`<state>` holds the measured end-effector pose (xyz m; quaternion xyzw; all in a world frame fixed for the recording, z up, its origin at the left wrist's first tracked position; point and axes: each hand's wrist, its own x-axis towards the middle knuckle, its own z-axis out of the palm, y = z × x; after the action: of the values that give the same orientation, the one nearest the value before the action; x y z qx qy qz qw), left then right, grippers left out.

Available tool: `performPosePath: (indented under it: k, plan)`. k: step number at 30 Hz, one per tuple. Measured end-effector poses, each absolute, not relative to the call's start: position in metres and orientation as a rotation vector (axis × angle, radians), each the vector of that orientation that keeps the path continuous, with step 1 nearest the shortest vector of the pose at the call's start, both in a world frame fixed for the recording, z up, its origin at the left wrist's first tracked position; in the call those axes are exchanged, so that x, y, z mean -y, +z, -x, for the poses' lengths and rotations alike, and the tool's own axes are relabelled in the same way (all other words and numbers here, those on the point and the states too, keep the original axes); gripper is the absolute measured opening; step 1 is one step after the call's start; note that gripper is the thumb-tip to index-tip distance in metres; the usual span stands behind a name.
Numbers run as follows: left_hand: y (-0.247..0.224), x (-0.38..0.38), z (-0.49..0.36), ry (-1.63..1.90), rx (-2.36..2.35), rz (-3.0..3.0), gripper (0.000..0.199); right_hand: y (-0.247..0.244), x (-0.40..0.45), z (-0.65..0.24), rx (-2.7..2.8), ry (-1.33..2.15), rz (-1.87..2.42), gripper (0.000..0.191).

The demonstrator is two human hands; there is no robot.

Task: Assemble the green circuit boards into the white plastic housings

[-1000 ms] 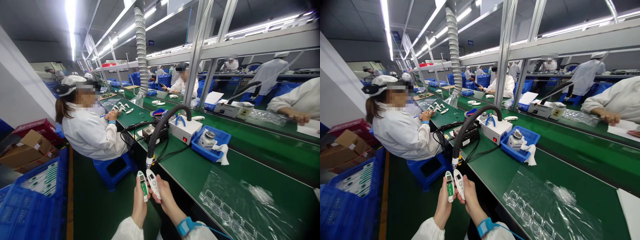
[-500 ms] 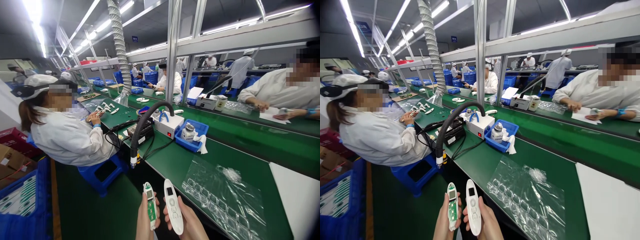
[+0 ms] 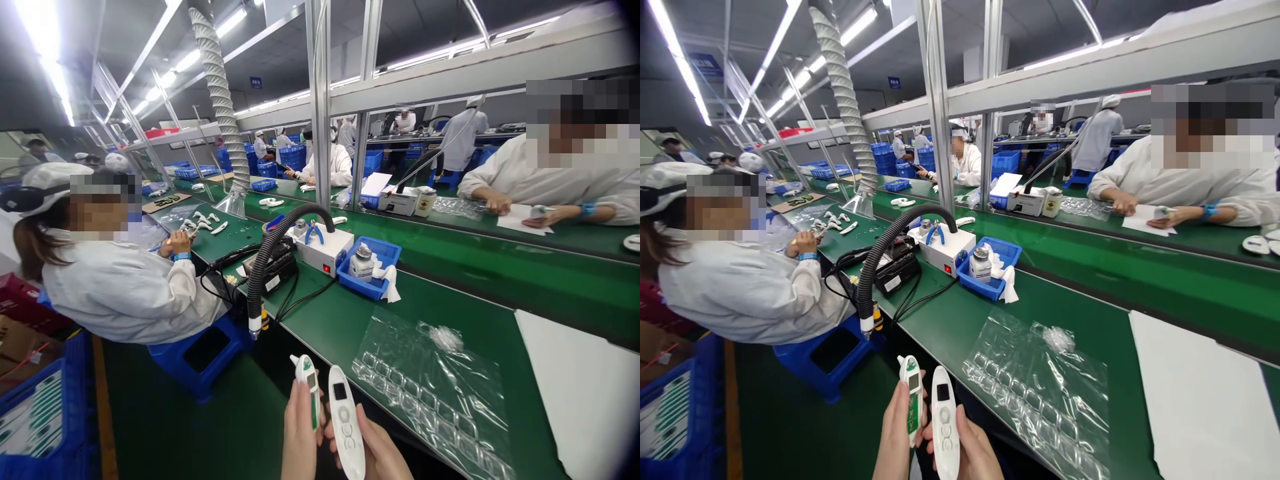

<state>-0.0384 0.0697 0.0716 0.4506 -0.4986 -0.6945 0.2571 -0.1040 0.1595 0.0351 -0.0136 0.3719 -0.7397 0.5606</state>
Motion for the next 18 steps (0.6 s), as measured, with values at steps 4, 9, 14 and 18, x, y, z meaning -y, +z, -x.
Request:
performPosePath:
  k: [4,9,14,18]
  plan:
    - [0.077,-0.067,0.033,-1.887,1.178,-1.461,0.072,0.041,-0.165,0.106,-0.806,-1.783,0.027,0.062]
    - [0.087,-0.060,0.031,-1.908,1.425,-1.292,0.058,0.045,-0.171,0.108,-0.755,-1.822,-0.025,0.051]
    - [0.090,-0.067,0.037,-1.990,1.650,-0.940,0.042,0.037,-0.174,0.107,-0.920,-1.860,0.133,0.045]
    - [0.082,-0.082,0.050,-1.975,1.651,-0.841,0.044,0.033,-0.175,0.107,-1.083,-1.955,0.202,0.054]
